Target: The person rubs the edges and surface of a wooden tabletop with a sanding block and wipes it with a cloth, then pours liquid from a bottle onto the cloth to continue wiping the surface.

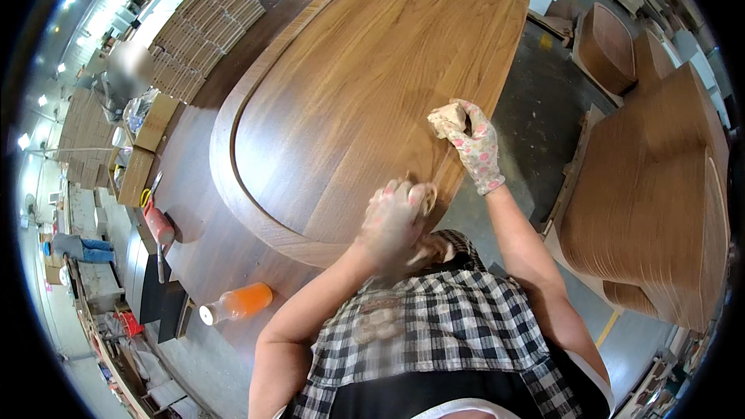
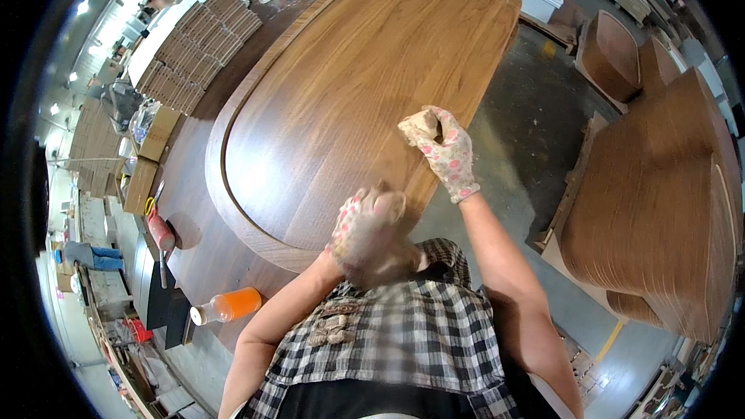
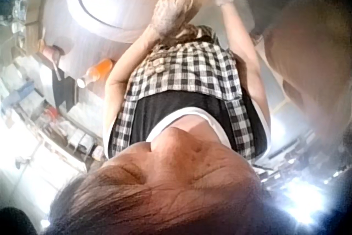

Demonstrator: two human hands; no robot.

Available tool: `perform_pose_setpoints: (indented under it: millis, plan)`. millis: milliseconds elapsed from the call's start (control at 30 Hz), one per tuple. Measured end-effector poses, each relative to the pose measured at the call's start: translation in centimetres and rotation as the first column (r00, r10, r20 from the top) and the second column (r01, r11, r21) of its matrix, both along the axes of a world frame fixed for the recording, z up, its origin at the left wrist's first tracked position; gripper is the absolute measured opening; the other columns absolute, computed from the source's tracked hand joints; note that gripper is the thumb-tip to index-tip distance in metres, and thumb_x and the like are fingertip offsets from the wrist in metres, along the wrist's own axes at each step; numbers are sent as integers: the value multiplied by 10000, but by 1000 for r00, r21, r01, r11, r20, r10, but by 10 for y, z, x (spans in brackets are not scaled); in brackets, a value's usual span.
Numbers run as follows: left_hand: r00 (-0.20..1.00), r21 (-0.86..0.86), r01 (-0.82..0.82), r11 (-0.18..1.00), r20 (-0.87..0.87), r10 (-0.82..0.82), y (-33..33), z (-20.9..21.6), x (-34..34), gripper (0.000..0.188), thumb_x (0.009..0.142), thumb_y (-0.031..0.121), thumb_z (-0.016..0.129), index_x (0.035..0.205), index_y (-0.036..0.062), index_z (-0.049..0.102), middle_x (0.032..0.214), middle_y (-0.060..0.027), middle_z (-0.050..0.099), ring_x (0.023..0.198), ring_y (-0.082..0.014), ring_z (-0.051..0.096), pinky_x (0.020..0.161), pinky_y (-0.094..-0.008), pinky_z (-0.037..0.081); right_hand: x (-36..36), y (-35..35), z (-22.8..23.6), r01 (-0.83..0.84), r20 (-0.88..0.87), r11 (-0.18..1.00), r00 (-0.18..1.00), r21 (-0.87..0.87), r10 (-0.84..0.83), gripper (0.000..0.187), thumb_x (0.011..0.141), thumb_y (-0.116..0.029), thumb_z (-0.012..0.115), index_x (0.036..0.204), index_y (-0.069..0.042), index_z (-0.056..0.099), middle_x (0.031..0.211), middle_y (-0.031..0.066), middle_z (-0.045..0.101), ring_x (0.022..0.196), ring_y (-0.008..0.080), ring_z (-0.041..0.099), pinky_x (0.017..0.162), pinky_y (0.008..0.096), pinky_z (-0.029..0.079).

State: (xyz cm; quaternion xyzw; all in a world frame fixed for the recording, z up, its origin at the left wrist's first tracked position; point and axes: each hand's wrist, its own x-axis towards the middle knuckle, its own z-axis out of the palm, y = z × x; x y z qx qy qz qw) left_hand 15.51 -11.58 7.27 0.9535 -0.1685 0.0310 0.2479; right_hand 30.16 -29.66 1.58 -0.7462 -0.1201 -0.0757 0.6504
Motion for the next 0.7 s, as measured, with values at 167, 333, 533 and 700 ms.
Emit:
perform_pose_setpoints:
  millis: [167,333,533,700]
  plan:
    - [991,-66,21,998,-134,-29,34,14,-24,430,763,157,737,1171,60,644,1162,-175,648,1054,-383,603,886,-478,507,-5,1,4,-14,42,1000,999,6,14,462,860,-138,769,1269,9,613,1173,105,690,1083,181,655,962,317,512]
    - [981,-155,-156,975,93,172,5,-18,17,388,774,110,716,1155,82,647,1123,-159,646,1022,-383,605,858,-475,514,-2,5,7,8,6,1000,1000,-14,-8,484,846,-143,786,1275,1,615,1175,108,695,1074,192,663,949,326,520]
    - [997,-15,29,999,-73,-30,-27,-9,30,287,767,152,714,1027,69,627,1106,-138,605,1072,-355,587,888,-484,500,0,-5,-2,23,124,996,992,-85,-12,481,844,-119,778,1279,1,612,1178,112,697,1082,196,661,954,329,518]
    - [994,10,55,998,-95,-54,22,-11,-18,478,725,306,807,1124,94,651,1085,-121,628,1012,-343,604,834,-482,511,-3,1,1,-16,77,1000,997,-9,17,475,850,-96,767,1285,6,607,1170,97,688,1078,175,644,952,314,512]
